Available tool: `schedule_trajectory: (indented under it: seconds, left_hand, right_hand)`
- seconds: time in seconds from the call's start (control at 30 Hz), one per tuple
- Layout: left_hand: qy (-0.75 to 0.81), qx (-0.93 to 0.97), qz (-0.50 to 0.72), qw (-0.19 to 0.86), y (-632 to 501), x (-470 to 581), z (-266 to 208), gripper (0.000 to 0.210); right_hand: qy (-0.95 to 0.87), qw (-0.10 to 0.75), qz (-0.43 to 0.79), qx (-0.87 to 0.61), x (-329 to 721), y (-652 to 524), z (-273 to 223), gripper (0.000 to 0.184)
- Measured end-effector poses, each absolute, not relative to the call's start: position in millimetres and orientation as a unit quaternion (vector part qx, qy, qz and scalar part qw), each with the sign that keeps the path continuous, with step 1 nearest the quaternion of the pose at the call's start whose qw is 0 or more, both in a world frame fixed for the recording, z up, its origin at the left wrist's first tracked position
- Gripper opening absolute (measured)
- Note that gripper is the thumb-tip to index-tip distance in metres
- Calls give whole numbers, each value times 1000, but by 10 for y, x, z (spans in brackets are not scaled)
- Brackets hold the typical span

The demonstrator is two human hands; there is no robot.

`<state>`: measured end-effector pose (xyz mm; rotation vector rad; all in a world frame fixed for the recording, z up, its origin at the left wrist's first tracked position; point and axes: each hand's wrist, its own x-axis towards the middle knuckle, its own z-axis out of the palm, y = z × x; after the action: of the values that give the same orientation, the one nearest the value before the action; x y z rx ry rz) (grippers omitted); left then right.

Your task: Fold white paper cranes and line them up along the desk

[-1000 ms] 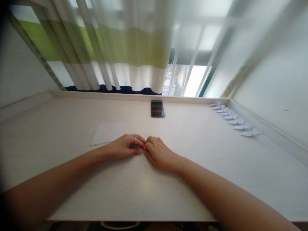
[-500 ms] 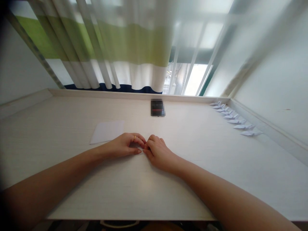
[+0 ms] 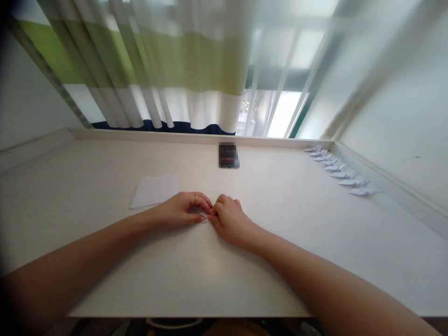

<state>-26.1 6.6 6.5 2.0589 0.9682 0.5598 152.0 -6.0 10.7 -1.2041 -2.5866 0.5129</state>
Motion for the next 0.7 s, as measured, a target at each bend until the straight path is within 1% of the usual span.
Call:
schedule_trajectory:
  seconds: [0.13,0.37,0.7]
  left_hand:
    - [385,808,226,384,49,-245,82,12]
    - [392,797,222,403,32,-235,104,13]
    - [368,791,227,434,72,-270,57,13]
  right_hand:
    - [-884,107,172,-421,1514,-63,119,14]
    - [-884,88,173,-425,1515,-56,137,14]
    - [-881,116,191,-417,1532,-27,84,10]
